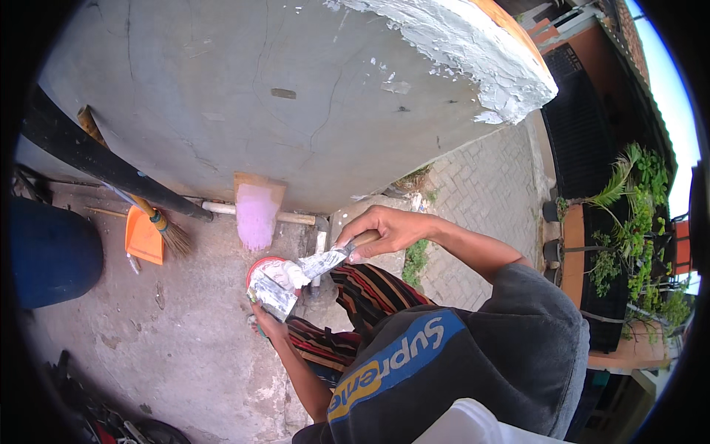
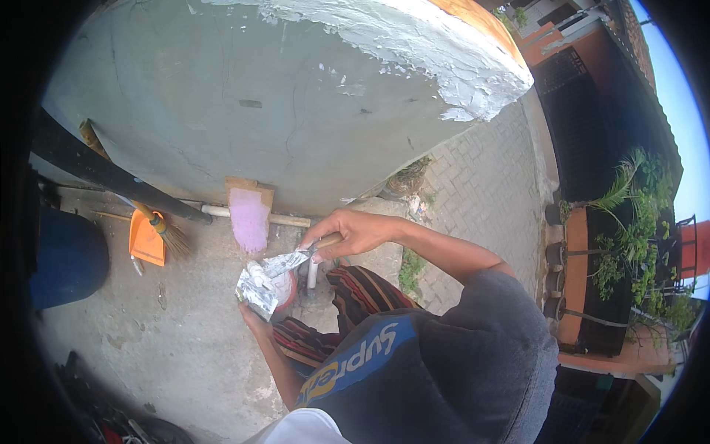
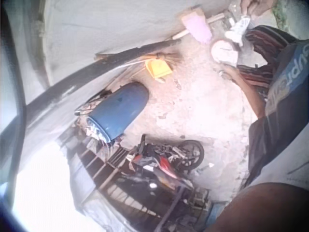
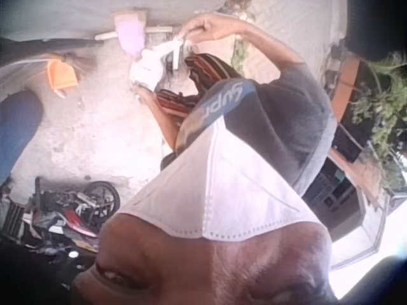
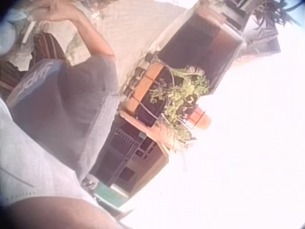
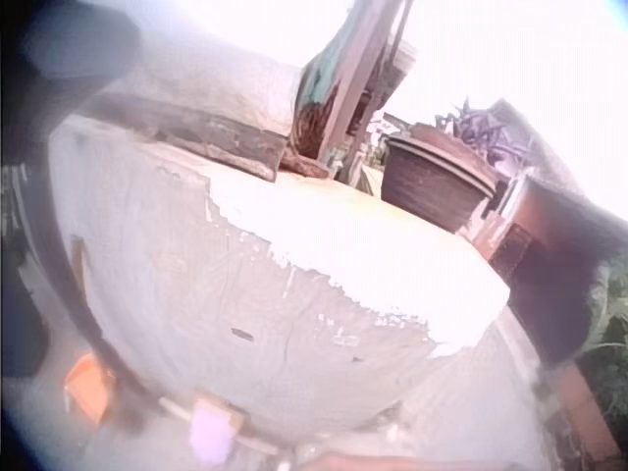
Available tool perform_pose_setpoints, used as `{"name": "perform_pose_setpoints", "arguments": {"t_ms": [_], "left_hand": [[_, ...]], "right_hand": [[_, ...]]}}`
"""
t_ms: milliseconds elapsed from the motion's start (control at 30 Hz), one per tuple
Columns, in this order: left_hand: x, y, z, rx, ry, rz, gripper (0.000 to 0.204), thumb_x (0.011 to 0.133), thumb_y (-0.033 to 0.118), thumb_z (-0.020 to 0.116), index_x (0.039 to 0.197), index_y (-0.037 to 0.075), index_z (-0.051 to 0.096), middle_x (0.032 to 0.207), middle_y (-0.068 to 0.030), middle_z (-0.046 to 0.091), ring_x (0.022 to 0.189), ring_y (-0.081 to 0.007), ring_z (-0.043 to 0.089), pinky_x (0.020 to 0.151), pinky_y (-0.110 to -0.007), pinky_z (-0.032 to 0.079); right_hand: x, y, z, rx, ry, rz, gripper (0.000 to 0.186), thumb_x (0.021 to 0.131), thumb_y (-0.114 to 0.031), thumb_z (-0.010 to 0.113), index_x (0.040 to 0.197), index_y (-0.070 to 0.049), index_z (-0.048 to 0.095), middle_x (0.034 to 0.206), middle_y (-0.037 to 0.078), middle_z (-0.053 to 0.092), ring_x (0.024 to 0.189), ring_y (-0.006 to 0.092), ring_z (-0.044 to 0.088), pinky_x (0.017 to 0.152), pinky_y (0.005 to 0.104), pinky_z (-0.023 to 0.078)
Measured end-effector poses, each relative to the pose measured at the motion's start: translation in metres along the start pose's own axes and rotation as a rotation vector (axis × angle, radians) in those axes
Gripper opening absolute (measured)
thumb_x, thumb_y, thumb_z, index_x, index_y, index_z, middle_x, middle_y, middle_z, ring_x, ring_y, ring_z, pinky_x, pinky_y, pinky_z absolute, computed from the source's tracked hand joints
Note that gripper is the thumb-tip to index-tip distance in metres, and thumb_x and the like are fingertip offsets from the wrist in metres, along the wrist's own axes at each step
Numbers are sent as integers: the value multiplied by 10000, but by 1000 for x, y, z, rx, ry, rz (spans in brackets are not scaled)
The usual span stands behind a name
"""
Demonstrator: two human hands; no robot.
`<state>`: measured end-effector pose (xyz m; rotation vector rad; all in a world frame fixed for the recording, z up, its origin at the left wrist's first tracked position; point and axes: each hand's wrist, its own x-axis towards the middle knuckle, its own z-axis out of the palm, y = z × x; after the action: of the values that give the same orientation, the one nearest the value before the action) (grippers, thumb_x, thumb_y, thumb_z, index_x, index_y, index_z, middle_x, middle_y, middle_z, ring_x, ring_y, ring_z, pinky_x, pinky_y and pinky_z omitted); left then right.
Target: The person uses a trowel and a putty knife to scoop white plaster from a bucket and apply it to a vertical wall surface. They repeatedly smooth and spread the material along the wall edge, occasionally scraping excess back onto the trowel.
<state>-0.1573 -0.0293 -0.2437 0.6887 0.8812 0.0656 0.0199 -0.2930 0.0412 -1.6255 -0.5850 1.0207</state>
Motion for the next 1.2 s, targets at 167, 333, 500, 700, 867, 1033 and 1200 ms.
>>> {"name": "perform_pose_setpoints", "arguments": {"t_ms": [167, 333, 500, 700, 867, 1033, 1200], "left_hand": [[-54, 78, 151, 109, -361, 240, 546, 869, 174, 416, 1388, 36, 321, 1322, -117, 444, 1214, -246, 449, 1032, -374, 339], [-115, 87, 254, 31, -555, 249, 530, 882, 145, 378, 1394, 32, 302, 1320, -118, 450, 1229, -229, 444, 1030, -374, 361], [-146, 84, 290, 45, -666, 235, 540, 892, 135, 371, 1414, 31, 279, 1324, -108, 439, 1213, -211, 448, 1028, -361, 357], [-157, 70, 304, 112, -734, 222, 515, 900, 141, 375, 1397, 31, 295, 1293, -116, 455, 1192, -191, 449, 1018, -336, 349], [-168, 68, 313, 156, -739, 219, 462, 957, 146, 357, 1400, 37, 278, 1334, -102, 425, 1215, -186, 417, 1034, -338, 319], [-188, 74, 325, 257, -726, 247, 470, 962, 169, 370, 1402, 47, 257, 1318, -96, 432, 1206, -172, 422, 1016, -321, 331], [-187, 68, 326, 256, -746, 260, 468, 967, 185, 375, 1399, 56, 251, 1298, -85, 442, 1171, -153, 441, 968, -296, 361]], "right_hand": [[-132, -102, -34, -372, 406, -62, 334, 897, -222, 624, 1120, 26, 632, 924, 117, 662, 823, 138, 605, 735, 289, 487], [-211, -145, -50, -502, 739, 118, 309, 937, -233, 561, 1101, 15, 645, 698, 46, 602, 596, 95, 535, 537, 264, 434], [-216, -154, -73, -607, 846, 161, 299, 952, -245, 541, 1098, -9, 655, 600, -7, 518, 467, 59, 445, 428, 241, 359], [-205, -150, -101, -675, 787, 2, 327, 973, -269, 511, 1084, 6, 650, 599, -20, 503, 433, 39, 424, 385, 213, 330], [-193, -151, -105, -661, 724, 27, 318, 962, -281, 521, 1080, -21, 661, 584, -10, 481, 468, 64, 436, 430, 246, 363], [-185, -157, -101, -730, 711, -39, 325, 965, -285, 522, 1067, -5, 653, 600, -11, 498, 453, 49, 436, 406, 223, 346], [-184, -159, -96, -715, 718, -59, 319, 966, -285, 519, 1051, -1, 638, 602, -15, 491, 463, 47, 438, 414, 221, 347]]}}
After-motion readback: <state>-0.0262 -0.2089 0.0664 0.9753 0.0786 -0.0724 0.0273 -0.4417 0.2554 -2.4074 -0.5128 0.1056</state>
